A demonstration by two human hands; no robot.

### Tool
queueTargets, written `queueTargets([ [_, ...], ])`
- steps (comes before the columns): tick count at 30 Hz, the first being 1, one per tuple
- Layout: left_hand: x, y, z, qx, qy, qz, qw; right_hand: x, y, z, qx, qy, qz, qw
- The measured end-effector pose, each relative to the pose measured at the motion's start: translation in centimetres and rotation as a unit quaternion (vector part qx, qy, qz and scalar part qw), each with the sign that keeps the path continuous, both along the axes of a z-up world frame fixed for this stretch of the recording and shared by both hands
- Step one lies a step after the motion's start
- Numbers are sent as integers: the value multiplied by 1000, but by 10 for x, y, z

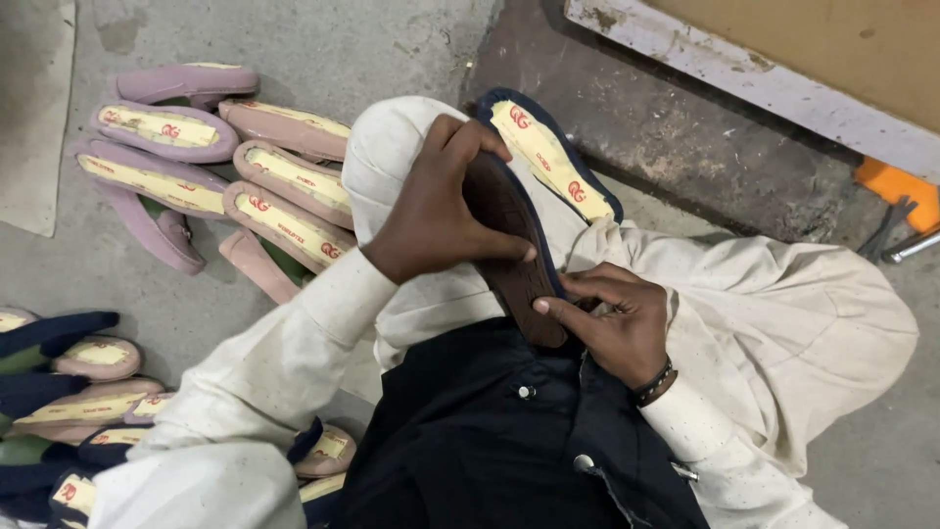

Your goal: Manually applying heated rubber soles to shoe lasts.

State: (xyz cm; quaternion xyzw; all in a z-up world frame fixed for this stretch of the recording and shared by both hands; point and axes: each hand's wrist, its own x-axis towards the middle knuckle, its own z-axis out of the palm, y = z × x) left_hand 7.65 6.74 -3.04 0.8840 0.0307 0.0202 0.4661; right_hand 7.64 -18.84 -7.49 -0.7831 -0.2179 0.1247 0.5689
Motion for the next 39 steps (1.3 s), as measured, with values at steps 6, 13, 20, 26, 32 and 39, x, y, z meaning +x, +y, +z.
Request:
queueTargets([
  [6,-8,-17,-3,-12,-33,82,996,16,23,10,27,-29,-25,999],
  [13,-18,-12,11,-113,-35,56,991,37,44,34,92,-22,-15,995],
  [20,-24,-14,20,-139,-89,-15,986,52,52,52,111,-26,25,993],
  [26,-20,-31,34,-130,-98,7,987,56,58,66,119,16,41,992],
  [32,-10,-42,29,-200,-37,126,971,52,60,78,73,85,-11,994],
  [39,9,-69,49,-30,-53,189,980,65,81,88,-192,-173,-44,965],
])
